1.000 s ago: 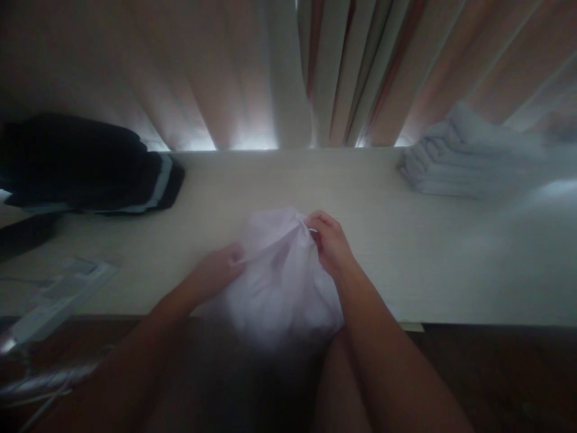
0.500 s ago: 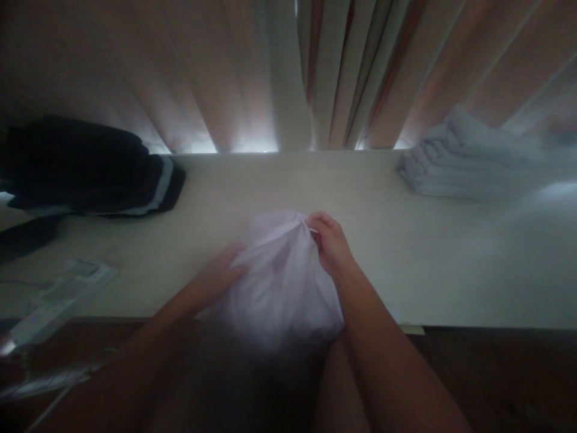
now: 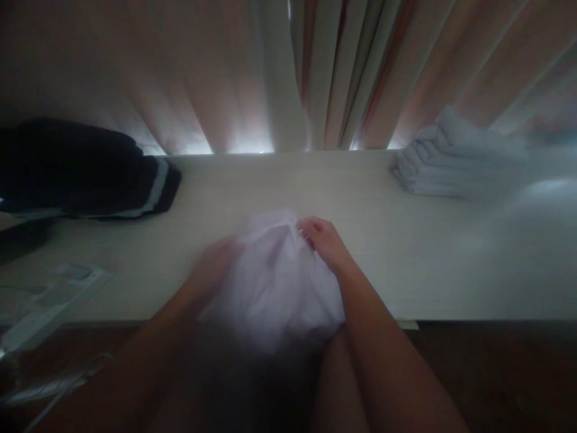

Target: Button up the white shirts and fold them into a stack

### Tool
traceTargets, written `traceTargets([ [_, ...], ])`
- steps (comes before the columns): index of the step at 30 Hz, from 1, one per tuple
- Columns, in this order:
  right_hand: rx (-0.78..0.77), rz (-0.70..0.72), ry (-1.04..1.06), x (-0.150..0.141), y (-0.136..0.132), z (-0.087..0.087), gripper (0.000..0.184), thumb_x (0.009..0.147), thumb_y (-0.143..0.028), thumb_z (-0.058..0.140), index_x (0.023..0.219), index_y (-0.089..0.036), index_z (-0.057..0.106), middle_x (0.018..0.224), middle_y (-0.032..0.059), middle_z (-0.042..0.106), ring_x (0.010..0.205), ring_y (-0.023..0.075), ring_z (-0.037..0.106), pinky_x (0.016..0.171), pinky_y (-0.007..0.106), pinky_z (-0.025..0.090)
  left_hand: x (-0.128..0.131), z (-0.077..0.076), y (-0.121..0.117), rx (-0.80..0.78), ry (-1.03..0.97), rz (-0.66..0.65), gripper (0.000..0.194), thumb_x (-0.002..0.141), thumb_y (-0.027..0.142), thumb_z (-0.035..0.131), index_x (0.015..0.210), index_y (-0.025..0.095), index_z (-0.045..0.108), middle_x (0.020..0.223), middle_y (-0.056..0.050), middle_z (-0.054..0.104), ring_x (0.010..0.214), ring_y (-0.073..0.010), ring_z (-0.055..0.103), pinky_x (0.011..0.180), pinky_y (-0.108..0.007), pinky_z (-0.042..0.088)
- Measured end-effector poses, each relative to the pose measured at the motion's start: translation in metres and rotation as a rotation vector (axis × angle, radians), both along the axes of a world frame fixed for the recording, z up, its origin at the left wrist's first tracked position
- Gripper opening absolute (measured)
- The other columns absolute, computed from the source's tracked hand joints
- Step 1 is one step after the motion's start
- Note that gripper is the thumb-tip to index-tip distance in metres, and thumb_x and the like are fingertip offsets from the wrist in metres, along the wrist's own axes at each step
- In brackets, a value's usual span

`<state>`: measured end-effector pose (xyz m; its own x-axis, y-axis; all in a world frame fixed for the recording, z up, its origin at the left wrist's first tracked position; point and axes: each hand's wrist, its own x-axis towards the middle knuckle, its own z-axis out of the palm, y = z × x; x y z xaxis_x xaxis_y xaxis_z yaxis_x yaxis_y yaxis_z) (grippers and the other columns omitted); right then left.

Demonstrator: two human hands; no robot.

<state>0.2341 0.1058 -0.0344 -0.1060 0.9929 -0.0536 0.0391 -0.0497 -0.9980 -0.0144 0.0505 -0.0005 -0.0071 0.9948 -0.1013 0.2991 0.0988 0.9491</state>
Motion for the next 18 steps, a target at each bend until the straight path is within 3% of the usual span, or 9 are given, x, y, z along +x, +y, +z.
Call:
traceTargets([
  [4, -0.081, 0.201, -0.154, 0.03, -0.009, 0.003, 0.039, 0.086, -0.054, 0.059, 0.076, -0.017, 0.068, 0.067, 0.0008, 0.059, 0.061, 0.0128, 0.05, 0.059, 0.027, 0.039, 0.006, 0.001, 0.002, -0.029, -0.094, 0.06, 0.017, 0.079, 0.036, 0.06, 0.075, 0.019, 0.061, 0.068, -0.001, 0.064, 0.06, -0.0146, 0.054, 0.053, -0.024, 0.039],
  [9, -0.091, 0.422, -0.271, 0.059, -0.023, 0.009, 0.027, 0.081, -0.045, 0.069, 0.08, -0.018, 0.072, 0.074, 0.0006, 0.064, 0.069, 0.0147, 0.055, 0.068, 0.028, 0.042, 0.01, 0.002, 0.001, -0.009, -0.164, 0.103, 0.022, 0.076, 0.041, 0.063, 0.068, 0.021, 0.056, 0.063, -0.001, 0.059, 0.06, -0.0159, 0.053, 0.055, -0.026, 0.041],
  [12, -0.118, 0.449, -0.307, 0.073, -0.026, 0.008, 0.023, 0.076, -0.04, 0.074, 0.084, -0.018, 0.074, 0.08, 0.003, 0.069, 0.074, 0.0173, 0.059, 0.07, 0.03, 0.043, 0.012, 0.006, 0.002, 0.005, -0.165, 0.103, 0.025, 0.075, 0.043, 0.066, 0.066, 0.023, 0.055, 0.06, -0.001, 0.057, 0.06, -0.0173, 0.053, 0.055, -0.027, 0.04],
  [18, -0.134, 0.391, -0.356, 0.09, -0.03, 0.01, 0.02, 0.073, -0.036, 0.075, 0.076, -0.017, 0.074, 0.072, 0.0022, 0.067, 0.066, 0.0155, 0.056, 0.064, 0.028, 0.042, 0.02, 0.013, 0.002, 0.019, -0.273, 0.144, 0.028, 0.075, 0.045, 0.066, 0.064, 0.023, 0.052, 0.063, -0.003, 0.059, 0.063, -0.0185, 0.055, 0.057, -0.028, 0.043],
])
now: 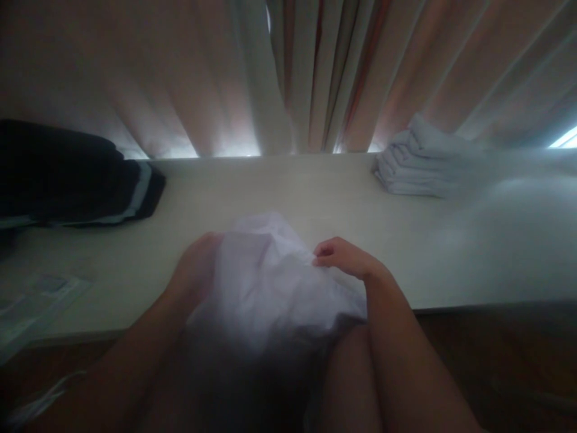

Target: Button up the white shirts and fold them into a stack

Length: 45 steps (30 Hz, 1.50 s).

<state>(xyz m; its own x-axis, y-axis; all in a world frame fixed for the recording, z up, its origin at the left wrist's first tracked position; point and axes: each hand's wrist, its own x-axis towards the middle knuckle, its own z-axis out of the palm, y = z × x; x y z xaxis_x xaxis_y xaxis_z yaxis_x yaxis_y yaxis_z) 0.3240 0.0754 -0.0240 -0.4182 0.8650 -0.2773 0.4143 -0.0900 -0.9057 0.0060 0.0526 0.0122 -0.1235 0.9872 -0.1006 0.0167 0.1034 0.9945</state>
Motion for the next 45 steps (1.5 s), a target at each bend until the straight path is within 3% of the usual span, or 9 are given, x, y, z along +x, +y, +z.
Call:
traceTargets([
  [4, -0.046, -0.054, 0.145, -0.015, -0.011, 0.013, 0.02, 0.076, -0.036, 0.074, 0.081, -0.017, 0.072, 0.07, -0.0006, 0.064, 0.061, 0.0114, 0.053, 0.057, 0.024, 0.037, 0.014, -0.002, -0.006, -0.001, -0.091, 0.055, 0.026, 0.071, 0.042, 0.069, 0.063, 0.023, 0.053, 0.058, -0.001, 0.055, 0.06, -0.018, 0.053, 0.055, -0.027, 0.042],
  [8, -0.093, -0.102, 0.33, -0.046, -0.025, 0.023, 0.022, 0.074, -0.033, 0.077, 0.088, -0.017, 0.073, 0.078, -0.0002, 0.068, 0.066, 0.0111, 0.056, 0.06, 0.023, 0.039, 0.026, -0.003, -0.015, 0.007, -0.143, 0.042, 0.018, 0.072, 0.035, 0.067, 0.068, 0.021, 0.057, 0.061, 0.001, 0.057, 0.056, -0.0138, 0.049, 0.054, -0.025, 0.04],
  [12, -0.04, -0.248, 0.463, -0.082, -0.039, 0.025, 0.02, 0.074, -0.033, 0.077, 0.087, -0.019, 0.074, 0.078, -0.0002, 0.069, 0.066, 0.0112, 0.057, 0.061, 0.023, 0.041, 0.034, 0.0, -0.025, 0.012, -0.008, 0.034, 0.017, 0.073, 0.029, 0.068, 0.065, 0.019, 0.056, 0.058, 0.003, 0.054, 0.053, -0.0107, 0.045, 0.052, -0.022, 0.037],
  [15, 0.028, -0.347, 0.452, -0.108, -0.049, 0.026, 0.019, 0.079, -0.036, 0.073, 0.085, -0.019, 0.075, 0.074, 0.0002, 0.068, 0.062, 0.011, 0.055, 0.057, 0.023, 0.04, 0.038, 0.0, -0.03, 0.035, 0.102, 0.047, 0.02, 0.074, 0.028, 0.068, 0.064, 0.018, 0.055, 0.057, 0.004, 0.054, 0.054, -0.0105, 0.045, 0.051, -0.022, 0.036],
  [20, 0.213, -0.435, 0.329, -0.137, -0.056, 0.03, 0.019, 0.077, -0.035, 0.074, 0.083, -0.017, 0.074, 0.073, 0.0019, 0.068, 0.061, 0.0125, 0.056, 0.056, 0.024, 0.043, 0.04, -0.006, -0.031, 0.067, 0.116, 0.091, 0.018, 0.075, 0.028, 0.069, 0.065, 0.017, 0.058, 0.06, 0.003, 0.056, 0.057, -0.0104, 0.048, 0.052, -0.021, 0.037],
  [25, 0.43, -0.491, 0.199, -0.145, -0.05, 0.024, 0.012, 0.079, -0.03, 0.072, 0.081, -0.018, 0.072, 0.074, 0.002, 0.068, 0.063, 0.0129, 0.057, 0.058, 0.024, 0.043, 0.035, -0.01, -0.028, 0.042, 0.08, 0.083, 0.018, 0.076, 0.029, 0.071, 0.068, 0.015, 0.063, 0.064, 0.002, 0.061, 0.061, -0.0109, 0.052, 0.055, -0.02, 0.039],
  [32, 0.434, -0.495, 0.169, -0.158, -0.041, 0.016, 0.011, 0.078, -0.025, 0.07, 0.071, -0.017, 0.067, 0.062, -0.0009, 0.062, 0.057, 0.0118, 0.054, 0.054, 0.023, 0.041, 0.024, -0.006, -0.026, -0.018, 0.042, 0.061, 0.019, 0.08, 0.028, 0.067, 0.066, 0.015, 0.063, 0.059, 0.003, 0.056, 0.057, -0.0096, 0.046, 0.052, -0.02, 0.036],
  [39, 0.357, -0.48, 0.253, -0.163, -0.042, 0.016, 0.011, 0.079, -0.027, 0.069, 0.078, -0.017, 0.072, 0.068, 0.0021, 0.069, 0.061, 0.014, 0.06, 0.058, 0.025, 0.046, 0.016, -0.012, -0.023, 0.009, 0.086, 0.08, 0.022, 0.078, 0.03, 0.067, 0.063, 0.016, 0.061, 0.06, 0.002, 0.056, 0.06, -0.0107, 0.048, 0.053, -0.021, 0.038],
  [45, 0.407, -0.493, 0.192, -0.154, -0.044, 0.021, 0.013, 0.077, -0.03, 0.073, 0.079, -0.017, 0.074, 0.077, 0.0044, 0.07, 0.068, 0.0159, 0.062, 0.062, 0.026, 0.048, 0.017, -0.012, -0.024, 0.063, 0.138, 0.074, 0.025, 0.079, 0.03, 0.067, 0.06, 0.017, 0.056, 0.056, 0.005, 0.05, 0.055, -0.0095, 0.043, 0.051, -0.021, 0.035],
])
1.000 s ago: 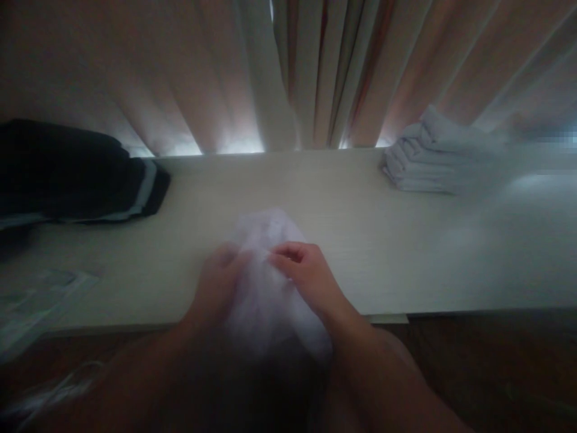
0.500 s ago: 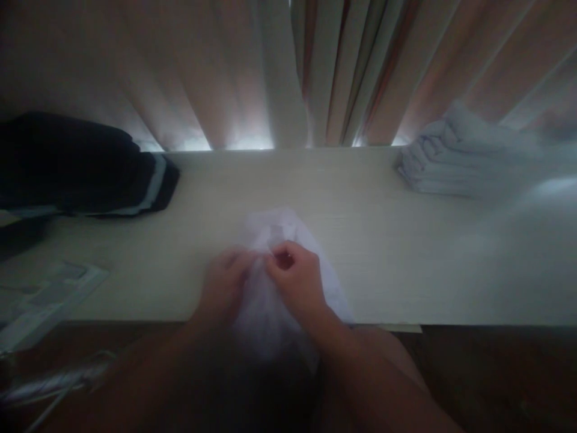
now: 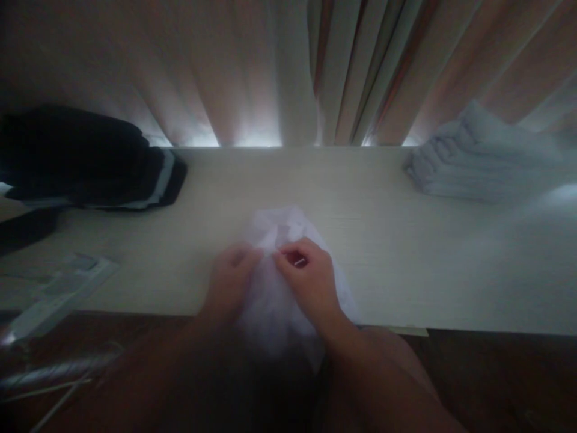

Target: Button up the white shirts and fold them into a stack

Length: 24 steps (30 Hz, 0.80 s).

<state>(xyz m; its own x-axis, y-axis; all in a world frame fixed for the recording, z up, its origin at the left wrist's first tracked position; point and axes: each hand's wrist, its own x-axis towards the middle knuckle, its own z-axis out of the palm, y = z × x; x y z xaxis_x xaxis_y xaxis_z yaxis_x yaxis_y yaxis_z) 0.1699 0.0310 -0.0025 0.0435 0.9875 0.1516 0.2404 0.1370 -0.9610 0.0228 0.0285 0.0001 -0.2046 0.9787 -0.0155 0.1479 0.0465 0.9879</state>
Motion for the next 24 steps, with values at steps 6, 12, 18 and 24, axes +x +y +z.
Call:
traceTargets([
  [6, -0.111, -0.001, 0.144, 0.002, -0.006, 0.003, 0.015, 0.076, -0.031, 0.074, 0.076, -0.017, 0.075, 0.075, 0.004, 0.073, 0.068, 0.0167, 0.064, 0.062, 0.026, 0.048, 0.011, 0.005, -0.006, -0.024, -0.021, -0.03, 0.023, 0.08, 0.031, 0.066, 0.064, 0.017, 0.059, 0.061, 0.002, 0.057, 0.061, -0.0117, 0.05, 0.055, -0.022, 0.039],
  [12, -0.16, 0.022, 0.231, 0.01, -0.011, 0.003, 0.018, 0.076, -0.033, 0.074, 0.081, -0.016, 0.077, 0.07, 0.0034, 0.071, 0.059, 0.0139, 0.059, 0.053, 0.025, 0.045, 0.015, 0.004, -0.008, -0.006, 0.006, -0.046, 0.021, 0.08, 0.032, 0.067, 0.065, 0.017, 0.063, 0.061, 0.001, 0.059, 0.06, -0.0127, 0.051, 0.056, -0.023, 0.04],
  [18, -0.171, 0.076, 0.266, 0.018, -0.013, -0.001, 0.016, 0.079, -0.03, 0.07, 0.084, -0.016, 0.077, 0.068, 0.0023, 0.068, 0.055, 0.0113, 0.055, 0.05, 0.023, 0.045, 0.019, 0.004, -0.006, -0.026, 0.01, -0.071, 0.021, 0.08, 0.029, 0.065, 0.063, 0.017, 0.061, 0.059, 0.002, 0.057, 0.057, -0.0116, 0.048, 0.053, -0.023, 0.037],
  [24, -0.203, 0.074, 0.292, 0.025, -0.013, -0.007, 0.02, 0.077, -0.032, 0.073, 0.091, -0.017, 0.077, 0.076, 0.0042, 0.072, 0.056, 0.0127, 0.06, 0.048, 0.024, 0.05, 0.025, -0.001, -0.005, -0.08, -0.047, -0.118, 0.021, 0.079, 0.03, 0.067, 0.064, 0.016, 0.061, 0.059, 0.003, 0.057, 0.057, -0.0107, 0.048, 0.053, -0.022, 0.038],
])
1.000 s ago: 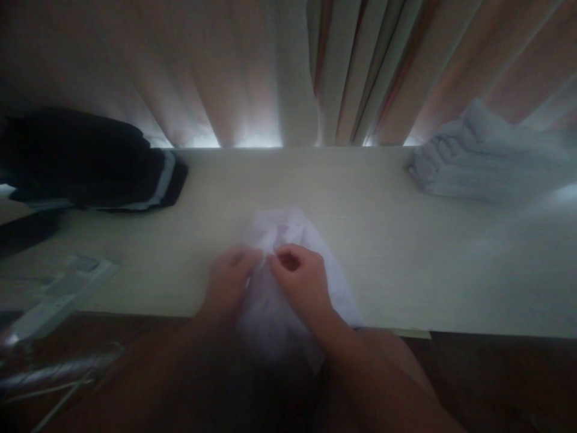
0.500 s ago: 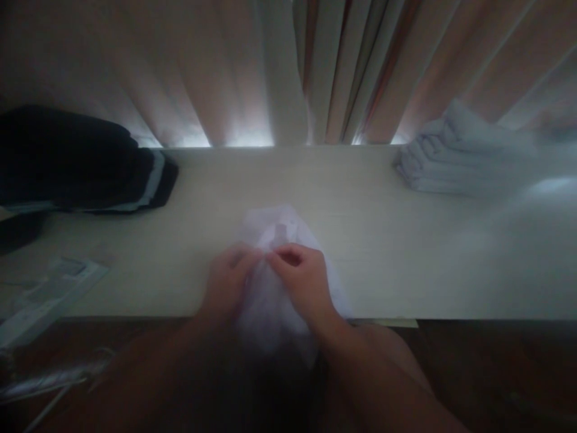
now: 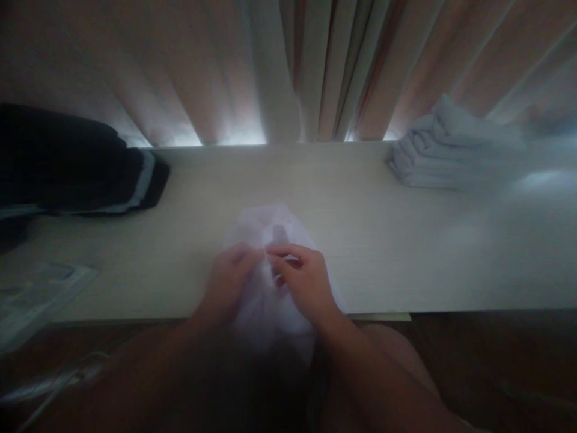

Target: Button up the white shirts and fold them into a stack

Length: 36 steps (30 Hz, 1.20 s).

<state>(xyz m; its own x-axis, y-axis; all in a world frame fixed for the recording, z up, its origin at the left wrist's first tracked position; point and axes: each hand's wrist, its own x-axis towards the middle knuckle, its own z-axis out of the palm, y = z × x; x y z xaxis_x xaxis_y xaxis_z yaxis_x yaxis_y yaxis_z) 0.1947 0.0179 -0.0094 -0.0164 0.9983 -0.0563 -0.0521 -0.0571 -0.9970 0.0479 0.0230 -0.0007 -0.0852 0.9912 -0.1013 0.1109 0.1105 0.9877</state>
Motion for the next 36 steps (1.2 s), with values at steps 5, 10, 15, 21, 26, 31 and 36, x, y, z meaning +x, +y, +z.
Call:
traceTargets([
  [5, 0.019, -0.019, 0.012, 0.001, 0.001, -0.001, 0.017, 0.077, -0.03, 0.075, 0.088, -0.017, 0.077, 0.075, 0.0033, 0.07, 0.056, 0.0131, 0.062, 0.045, 0.023, 0.051, 0.005, -0.006, 0.0, 0.008, -0.039, -0.039, 0.021, 0.082, 0.032, 0.065, 0.069, 0.016, 0.065, 0.066, 0.0, 0.062, 0.063, -0.0124, 0.052, 0.059, -0.023, 0.042],
  [10, 0.153, -0.088, 0.015, -0.002, 0.0, -0.005, 0.015, 0.075, -0.031, 0.077, 0.084, -0.018, 0.074, 0.093, 0.0049, 0.069, 0.06, 0.0129, 0.065, 0.047, 0.024, 0.053, 0.007, -0.006, 0.002, 0.025, -0.066, -0.092, 0.022, 0.083, 0.034, 0.063, 0.071, 0.016, 0.067, 0.07, -0.001, 0.065, 0.067, -0.0143, 0.056, 0.065, -0.025, 0.044],
  [15, 0.295, -0.086, -0.115, -0.004, -0.002, -0.012, 0.014, 0.083, -0.032, 0.072, 0.09, -0.021, 0.077, 0.095, 0.0053, 0.069, 0.065, 0.0128, 0.065, 0.055, 0.026, 0.057, 0.003, -0.008, 0.006, 0.032, -0.059, -0.146, 0.02, 0.081, 0.032, 0.064, 0.069, 0.017, 0.068, 0.069, -0.001, 0.065, 0.069, -0.0159, 0.058, 0.068, -0.026, 0.046],
  [21, 0.351, -0.094, -0.235, -0.002, -0.001, -0.016, 0.011, 0.084, -0.028, 0.071, 0.092, -0.023, 0.077, 0.096, 0.0047, 0.069, 0.078, 0.0158, 0.067, 0.068, 0.029, 0.059, -0.007, -0.008, 0.009, 0.076, 0.064, -0.214, 0.021, 0.084, 0.033, 0.061, 0.076, 0.018, 0.074, 0.08, -0.005, 0.073, 0.077, -0.0189, 0.063, 0.075, -0.029, 0.048],
  [26, 0.437, -0.109, -0.381, -0.001, 0.001, -0.015, 0.01, 0.085, -0.024, 0.069, 0.091, -0.024, 0.078, 0.094, 0.0046, 0.07, 0.085, 0.0174, 0.067, 0.071, 0.029, 0.058, -0.009, -0.001, 0.003, 0.177, 0.239, -0.216, 0.029, 0.089, 0.033, 0.055, 0.072, 0.02, 0.074, 0.072, -0.003, 0.07, 0.073, -0.0193, 0.062, 0.073, -0.028, 0.047],
  [31, 0.488, -0.087, -0.445, -0.003, 0.003, -0.016, 0.016, 0.087, -0.021, 0.065, 0.095, -0.025, 0.078, 0.096, 0.005, 0.07, 0.089, 0.0175, 0.066, 0.073, 0.029, 0.056, -0.01, -0.004, 0.001, 0.181, 0.238, -0.313, 0.029, 0.091, 0.035, 0.053, 0.089, 0.022, 0.078, 0.089, -0.005, 0.075, 0.083, -0.0215, 0.065, 0.078, -0.03, 0.048],
  [36, 0.428, -0.06, -0.392, -0.004, 0.004, -0.016, 0.015, 0.087, -0.023, 0.067, 0.096, -0.027, 0.078, 0.098, 0.0044, 0.071, 0.094, 0.0187, 0.066, 0.082, 0.032, 0.055, -0.014, -0.006, 0.005, 0.086, 0.156, -0.311, 0.027, 0.09, 0.032, 0.055, 0.087, 0.02, 0.079, 0.086, -0.004, 0.076, 0.083, -0.0206, 0.066, 0.077, -0.028, 0.048],
])
